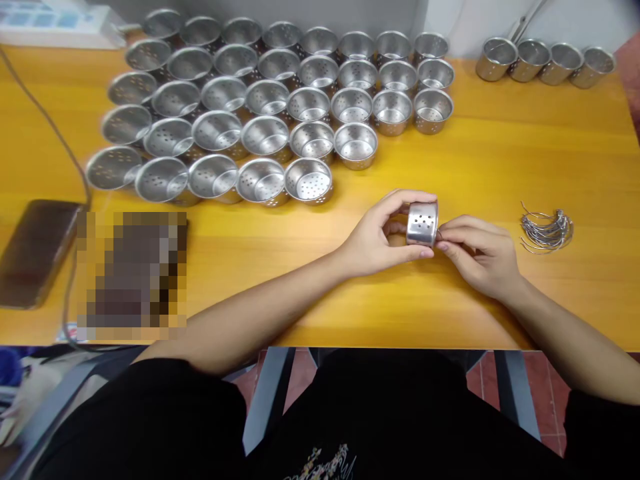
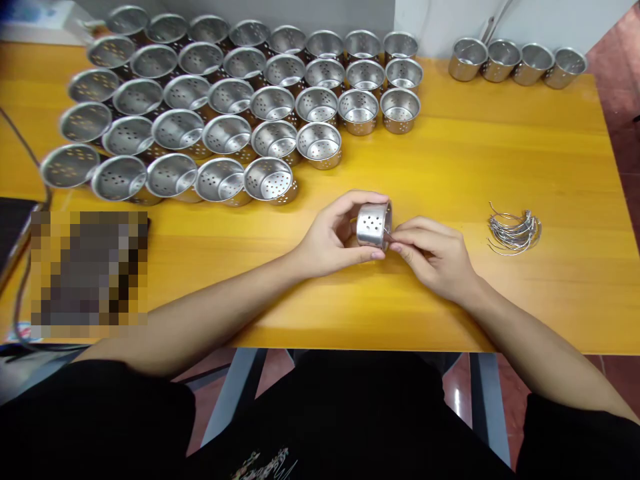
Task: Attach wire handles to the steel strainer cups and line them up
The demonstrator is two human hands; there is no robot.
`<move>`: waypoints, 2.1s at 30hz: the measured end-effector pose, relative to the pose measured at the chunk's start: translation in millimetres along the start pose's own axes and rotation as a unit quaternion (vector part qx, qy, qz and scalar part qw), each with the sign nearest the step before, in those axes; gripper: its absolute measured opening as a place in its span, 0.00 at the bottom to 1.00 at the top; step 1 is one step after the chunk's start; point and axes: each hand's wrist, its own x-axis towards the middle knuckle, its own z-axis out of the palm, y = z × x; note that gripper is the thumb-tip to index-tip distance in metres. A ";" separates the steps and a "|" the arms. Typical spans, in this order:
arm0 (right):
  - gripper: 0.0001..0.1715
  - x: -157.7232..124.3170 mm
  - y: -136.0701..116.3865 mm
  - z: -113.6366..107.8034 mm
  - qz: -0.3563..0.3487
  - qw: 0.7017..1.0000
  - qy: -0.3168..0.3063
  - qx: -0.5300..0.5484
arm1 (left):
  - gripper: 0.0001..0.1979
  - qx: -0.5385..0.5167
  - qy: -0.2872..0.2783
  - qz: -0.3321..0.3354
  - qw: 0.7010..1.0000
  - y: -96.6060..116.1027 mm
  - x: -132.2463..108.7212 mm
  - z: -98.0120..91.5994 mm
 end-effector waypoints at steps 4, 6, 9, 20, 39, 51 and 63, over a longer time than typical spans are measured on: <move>0.09 5.1 0.8 -3.9 0.036 0.997 0.060 -0.027 | 0.43 -0.021 -0.068 0.002 0.997 3.0 -0.3 -1.8; 0.07 6.2 -0.1 -4.7 0.047 0.996 0.066 -0.030 | 0.43 -0.013 -0.063 0.004 0.998 3.7 -1.0 -1.4; 0.07 5.1 -2.2 -2.7 0.028 0.998 0.051 -0.016 | 0.44 0.003 -0.008 0.003 1.000 1.4 -1.8 -0.8; 0.07 2.2 -4.3 -0.4 -0.007 1.000 0.011 0.013 | 0.44 0.004 -0.021 0.001 1.000 1.5 0.2 -7.5; 0.15 1.5 -4.3 11.2 -0.012 0.993 0.103 -0.063 | 0.45 -0.027 -0.038 0.034 0.998 1.2 -3.2 2.1; 0.19 -11.3 -1.5 18.8 -0.068 0.985 -0.018 -0.159 | 0.44 -0.023 -0.023 -0.015 0.999 -0.2 -3.2 5.2; 0.11 -11.6 -0.7 -4.7 0.001 0.993 -0.102 0.058 | 0.45 -0.045 -0.056 -0.037 0.997 2.4 -4.4 4.5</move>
